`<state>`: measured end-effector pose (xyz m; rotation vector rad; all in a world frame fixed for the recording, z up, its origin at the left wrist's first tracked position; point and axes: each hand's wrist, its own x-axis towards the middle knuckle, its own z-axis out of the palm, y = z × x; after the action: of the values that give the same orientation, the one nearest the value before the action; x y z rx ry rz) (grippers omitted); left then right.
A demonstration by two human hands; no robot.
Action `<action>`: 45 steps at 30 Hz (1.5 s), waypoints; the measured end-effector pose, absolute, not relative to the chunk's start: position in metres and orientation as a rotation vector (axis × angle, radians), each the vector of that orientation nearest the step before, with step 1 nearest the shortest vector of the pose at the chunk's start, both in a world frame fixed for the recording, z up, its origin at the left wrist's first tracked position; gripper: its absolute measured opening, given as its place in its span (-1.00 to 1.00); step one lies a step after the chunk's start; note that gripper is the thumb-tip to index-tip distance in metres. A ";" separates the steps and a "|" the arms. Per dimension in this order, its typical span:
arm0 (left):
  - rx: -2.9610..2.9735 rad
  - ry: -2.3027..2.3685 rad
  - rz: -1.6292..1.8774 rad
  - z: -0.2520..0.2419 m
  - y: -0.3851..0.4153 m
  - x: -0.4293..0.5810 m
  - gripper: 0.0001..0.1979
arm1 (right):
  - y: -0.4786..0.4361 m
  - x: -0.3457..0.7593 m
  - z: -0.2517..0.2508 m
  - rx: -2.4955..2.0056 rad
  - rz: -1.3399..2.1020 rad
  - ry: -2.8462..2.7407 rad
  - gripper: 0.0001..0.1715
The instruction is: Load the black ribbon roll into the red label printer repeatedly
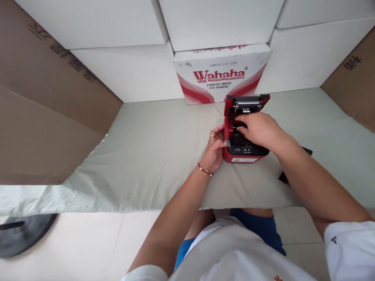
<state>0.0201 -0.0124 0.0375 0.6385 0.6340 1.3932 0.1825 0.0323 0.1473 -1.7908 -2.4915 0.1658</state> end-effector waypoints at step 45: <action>2.682 1.415 1.669 0.051 -0.079 0.047 -0.60 | 0.003 0.209 0.146 -1.279 -0.047 -2.102 -0.49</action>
<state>0.0469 -0.0787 0.0506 2.6821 1.4150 1.6691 0.2086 0.0033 0.1458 -1.2794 -2.1023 -0.0472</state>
